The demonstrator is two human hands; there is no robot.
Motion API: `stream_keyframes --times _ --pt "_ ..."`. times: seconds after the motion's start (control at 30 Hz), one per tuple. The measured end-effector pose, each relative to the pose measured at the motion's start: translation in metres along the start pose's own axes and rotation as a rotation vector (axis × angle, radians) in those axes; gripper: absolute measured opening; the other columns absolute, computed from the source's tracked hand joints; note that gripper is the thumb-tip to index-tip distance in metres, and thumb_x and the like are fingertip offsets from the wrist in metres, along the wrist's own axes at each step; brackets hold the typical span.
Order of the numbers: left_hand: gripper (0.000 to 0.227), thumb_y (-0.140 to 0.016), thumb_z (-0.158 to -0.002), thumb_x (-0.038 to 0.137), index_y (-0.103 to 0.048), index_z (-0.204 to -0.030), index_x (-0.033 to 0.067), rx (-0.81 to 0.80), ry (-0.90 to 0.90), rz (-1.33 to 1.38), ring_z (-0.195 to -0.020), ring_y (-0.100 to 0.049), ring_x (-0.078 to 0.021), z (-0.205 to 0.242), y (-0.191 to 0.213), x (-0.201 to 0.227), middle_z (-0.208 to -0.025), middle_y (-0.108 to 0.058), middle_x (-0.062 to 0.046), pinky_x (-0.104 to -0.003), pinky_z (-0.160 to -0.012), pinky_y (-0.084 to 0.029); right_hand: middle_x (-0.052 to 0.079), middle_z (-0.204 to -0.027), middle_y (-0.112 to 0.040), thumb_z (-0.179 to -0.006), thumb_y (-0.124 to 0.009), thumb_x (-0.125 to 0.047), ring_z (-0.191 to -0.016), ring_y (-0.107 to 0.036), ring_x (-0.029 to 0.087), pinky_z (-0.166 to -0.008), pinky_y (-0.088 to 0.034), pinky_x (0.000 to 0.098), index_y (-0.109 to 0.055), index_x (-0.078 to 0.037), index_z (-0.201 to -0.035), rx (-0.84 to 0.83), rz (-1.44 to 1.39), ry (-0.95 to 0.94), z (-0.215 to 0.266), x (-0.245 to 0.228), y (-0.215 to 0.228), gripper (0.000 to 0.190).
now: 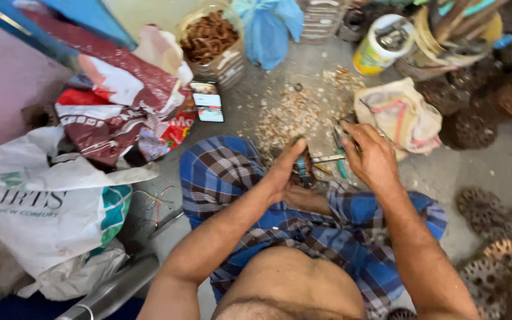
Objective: The person sits on the floor and uses pliers to remove copper windings from a circular metal motor stator. They repeatedly grip and pull the windings, occasionally rotating the stator to access different sections.
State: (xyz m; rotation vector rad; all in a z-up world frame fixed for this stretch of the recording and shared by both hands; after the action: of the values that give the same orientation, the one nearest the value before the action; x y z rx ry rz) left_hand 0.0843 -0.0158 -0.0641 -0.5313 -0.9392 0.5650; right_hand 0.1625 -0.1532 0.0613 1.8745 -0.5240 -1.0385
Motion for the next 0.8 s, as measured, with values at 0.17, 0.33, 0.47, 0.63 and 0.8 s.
stream_keyframes --times 0.17,0.33,0.47,0.63,0.8 --pt "0.078 -0.051 -0.089 0.065 -0.039 -0.155 0.0236 0.192 0.046 0.043 -0.124 -0.053 -0.0327 -0.058 0.049 -0.052 -0.146 -0.049 -0.011 -0.054 -0.087 -0.055 0.01 -0.1 -0.073 -0.095 -0.064 -0.027 -0.084 -0.072 0.032 -0.065 -0.057 0.0466 -0.046 -0.03 -0.152 -0.422 0.33 0.381 -0.104 -0.089 -0.116 0.06" --pt "0.075 -0.055 -0.101 0.058 -0.039 -0.158 0.011 0.286 -0.241 -0.193 -0.137 -0.051 -0.0312 -0.093 0.056 -0.067 -0.154 -0.052 -0.018 -0.047 -0.11 -0.043 0.01 -0.077 -0.07 -0.1 -0.053 -0.024 -0.06 -0.07 0.028 -0.047 -0.052 0.0441 -0.04 -0.026 -0.159 -0.545 0.544 0.723 -0.139 -0.145 -0.22 0.06" --pt "0.078 -0.048 -0.098 0.061 -0.017 -0.161 0.0261 0.21 0.036 -0.112 -0.135 -0.049 -0.037 -0.08 0.046 -0.068 -0.16 -0.038 -0.012 -0.047 -0.085 -0.054 0.008 -0.078 -0.069 -0.102 -0.049 -0.027 -0.058 -0.068 0.026 -0.047 -0.049 0.0421 -0.054 -0.025 -0.143 -0.506 0.551 0.789 -0.144 -0.148 -0.272 0.042" --pt "0.082 -0.043 -0.097 0.063 0.0 -0.162 0.0394 0.129 0.222 -0.134 -0.134 -0.047 -0.0398 -0.044 0.031 -0.034 -0.164 -0.028 -0.008 -0.045 -0.063 -0.065 0.014 -0.087 -0.067 -0.112 -0.039 -0.035 -0.053 -0.065 0.02 -0.044 -0.05 0.0361 -0.063 -0.017 -0.128 -0.697 0.614 0.635 -0.152 -0.125 -0.3 0.034" --pt "0.079 -0.05 -0.092 0.056 -0.014 -0.161 0.0409 0.193 0.198 -0.066 -0.126 -0.056 -0.0456 -0.044 0.029 -0.041 -0.156 -0.042 -0.01 -0.046 -0.057 -0.061 0.011 -0.086 -0.068 -0.104 -0.047 -0.038 -0.053 -0.064 0.021 -0.049 -0.048 0.0403 -0.063 -0.018 -0.124 -0.498 0.533 0.796 -0.143 -0.143 -0.279 0.032"
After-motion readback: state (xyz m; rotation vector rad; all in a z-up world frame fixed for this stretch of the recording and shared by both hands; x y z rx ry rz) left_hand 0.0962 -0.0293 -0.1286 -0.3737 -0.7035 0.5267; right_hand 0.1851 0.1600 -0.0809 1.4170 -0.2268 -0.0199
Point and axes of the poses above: each hand's wrist, its own z-axis away from the middle knuckle, its own y-axis out of the back of the hand, x = y × z, the point moved 8 cm from there along -z, towards the middle knuckle
